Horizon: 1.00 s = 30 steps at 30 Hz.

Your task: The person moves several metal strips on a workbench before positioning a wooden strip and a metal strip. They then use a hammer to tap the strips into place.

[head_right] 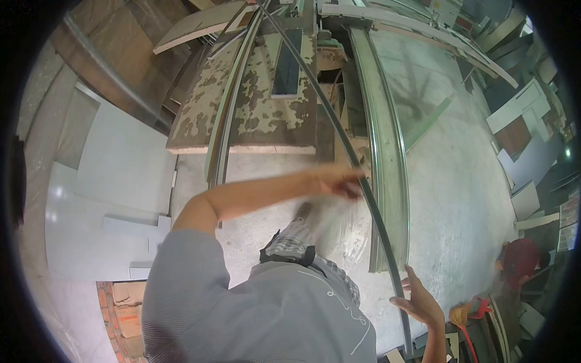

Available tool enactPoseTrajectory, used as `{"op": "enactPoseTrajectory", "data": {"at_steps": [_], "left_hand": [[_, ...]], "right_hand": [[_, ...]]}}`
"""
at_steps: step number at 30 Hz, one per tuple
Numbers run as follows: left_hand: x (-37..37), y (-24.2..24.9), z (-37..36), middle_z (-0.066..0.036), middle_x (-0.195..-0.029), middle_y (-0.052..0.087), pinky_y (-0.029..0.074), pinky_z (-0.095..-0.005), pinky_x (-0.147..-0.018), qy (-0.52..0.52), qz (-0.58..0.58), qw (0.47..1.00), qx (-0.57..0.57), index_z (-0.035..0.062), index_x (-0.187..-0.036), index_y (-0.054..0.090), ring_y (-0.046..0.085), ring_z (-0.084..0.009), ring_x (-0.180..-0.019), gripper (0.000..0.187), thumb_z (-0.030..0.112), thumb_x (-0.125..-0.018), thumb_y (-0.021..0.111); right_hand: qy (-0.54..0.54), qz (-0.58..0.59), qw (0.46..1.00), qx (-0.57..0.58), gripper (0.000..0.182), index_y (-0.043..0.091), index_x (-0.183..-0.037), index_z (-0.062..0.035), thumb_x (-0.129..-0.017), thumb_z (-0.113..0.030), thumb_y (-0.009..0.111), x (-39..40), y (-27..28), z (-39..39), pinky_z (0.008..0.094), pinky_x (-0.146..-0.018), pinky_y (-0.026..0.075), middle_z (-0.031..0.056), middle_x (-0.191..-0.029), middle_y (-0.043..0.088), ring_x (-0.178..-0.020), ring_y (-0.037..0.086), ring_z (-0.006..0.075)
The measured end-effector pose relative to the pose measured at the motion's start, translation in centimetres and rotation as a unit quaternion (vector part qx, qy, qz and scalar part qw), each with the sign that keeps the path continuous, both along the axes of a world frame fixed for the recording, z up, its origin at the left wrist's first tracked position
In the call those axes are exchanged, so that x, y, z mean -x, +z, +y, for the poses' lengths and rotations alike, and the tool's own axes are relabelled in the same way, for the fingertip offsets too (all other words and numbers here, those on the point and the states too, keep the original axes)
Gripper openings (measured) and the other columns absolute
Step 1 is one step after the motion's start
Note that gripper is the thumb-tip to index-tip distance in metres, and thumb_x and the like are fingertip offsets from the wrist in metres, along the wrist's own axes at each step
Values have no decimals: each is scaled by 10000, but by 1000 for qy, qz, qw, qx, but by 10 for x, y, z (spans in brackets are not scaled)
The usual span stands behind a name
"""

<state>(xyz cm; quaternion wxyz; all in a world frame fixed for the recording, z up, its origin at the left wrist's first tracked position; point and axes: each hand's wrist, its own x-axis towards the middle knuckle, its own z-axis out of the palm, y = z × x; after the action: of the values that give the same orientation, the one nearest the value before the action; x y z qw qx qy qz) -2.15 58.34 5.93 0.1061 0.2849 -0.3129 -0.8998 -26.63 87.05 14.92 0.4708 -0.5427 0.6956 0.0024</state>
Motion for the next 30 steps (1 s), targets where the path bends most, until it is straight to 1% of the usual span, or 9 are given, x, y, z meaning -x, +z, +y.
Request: {"op": "enactPoseTrajectory", "data": {"at_steps": [4, 7, 9, 11, 15, 18, 21, 22, 30], "left_hand": [[22, -39, 39, -155, -1128, 572, 504, -353, -872, -168, 28, 985, -3, 34, -1128, 567, 564, -262, -1042, 582, 450, -747, 708], [26, -30, 46, -189, -1174, 537, 497, -360, -866, -221, 47, 973, 43, 15, -1186, 537, 555, -263, -1037, 658, 491, -757, 686], [11, -20, 21, -199, -1182, 525, 487, -374, -883, -262, 56, 958, 103, 15, -1237, 486, 535, -281, -1073, 700, 529, -785, 633], [-14, -8, -19, -211, -1206, 509, 476, -371, -898, -262, 20, 956, 128, -6, -1246, 454, 488, -305, -1143, 719, 556, -815, 573], [-82, -69, -158, -237, -1248, 462, 479, -458, -897, 136, 73, 986, -56, -2, -1328, 280, 545, -356, -1059, 622, 449, -928, 433], [-124, -34, -240, -215, -1178, 476, 494, -440, -852, 345, -16, 938, 23, -34, -1368, 173, 558, -321, -1002, 850, 497, -841, 576], [-127, -30, -285, -218, -1202, 442, 484, -445, -858, 391, -47, 918, 51, -29, -1389, 112, 533, -328, -1035, 934, 532, -817, 591], [-122, -29, -292, -227, -1217, 415, 477, -456, -861, 401, -54, 914, 24, -7, -1363, 210, 512, -340, -1049, 827, 509, -835, 581], [-109, -44, -302, -167, -1077, 495, 491, -481, -794, 375, -56, 925, -13, 50, -1152, 440, 543, -322, -955, 431, 388, -901, 533]], "right_hand": [[-75, -51, 996, 28, 1031, 93, -1447, -110, -694, -357, 752, -19, -2, -53, 402, -871, 446, 191, -1242, 457, -1049, 533, 312], [-60, -76, 995, -4, 886, 156, -1406, -52, -728, -164, 716, -47, -18, -99, 352, -746, 492, 202, -1001, 606, -897, 616, 270], [-156, -172, 972, -29, 631, 355, -1310, -32, -767, -143, 658, -53, -37, -111, 329, -550, 471, 94, -718, 592, -560, 560, 168], [-183, -64, 981, -18, 510, 461, -1232, -19, -771, -151, 636, -61, -30, -116, 311, -526, 451, 90, -702, 576, -543, 536, 154], [-244, -85, 966, 11, 458, 514, -1179, -4, -768, -172, 624, -34, -55, -101, 295, -550, 443, 94, -712, 583, -569, 533, 146], [-286, -33, 957, 22, 456, 542, -1155, -7, -745, -183, 639, -33, -53, -97, 285, -650, 448, 98, -789, 615, -687, 556, 161], [-281, -37, 959, 21, 444, 550, -1139, -8, -744, -189, 643, -44, -63, -92, 290, -665, 451, 98, -806, 624, -700, 563, 174], [-301, -89, 948, 51, 365, 557, -1099, -10, -769, -145, 631, -51, -73, -88, 223, -480, 332, -36, -646, 480, -545, 396, 55], [-305, -73, 949, 36, 388, 541, -1101, 4, -774, -155, 676, -99, -129, -69, 265, -592, 418, 31, -755, 571, -671, 515, 117]]}}
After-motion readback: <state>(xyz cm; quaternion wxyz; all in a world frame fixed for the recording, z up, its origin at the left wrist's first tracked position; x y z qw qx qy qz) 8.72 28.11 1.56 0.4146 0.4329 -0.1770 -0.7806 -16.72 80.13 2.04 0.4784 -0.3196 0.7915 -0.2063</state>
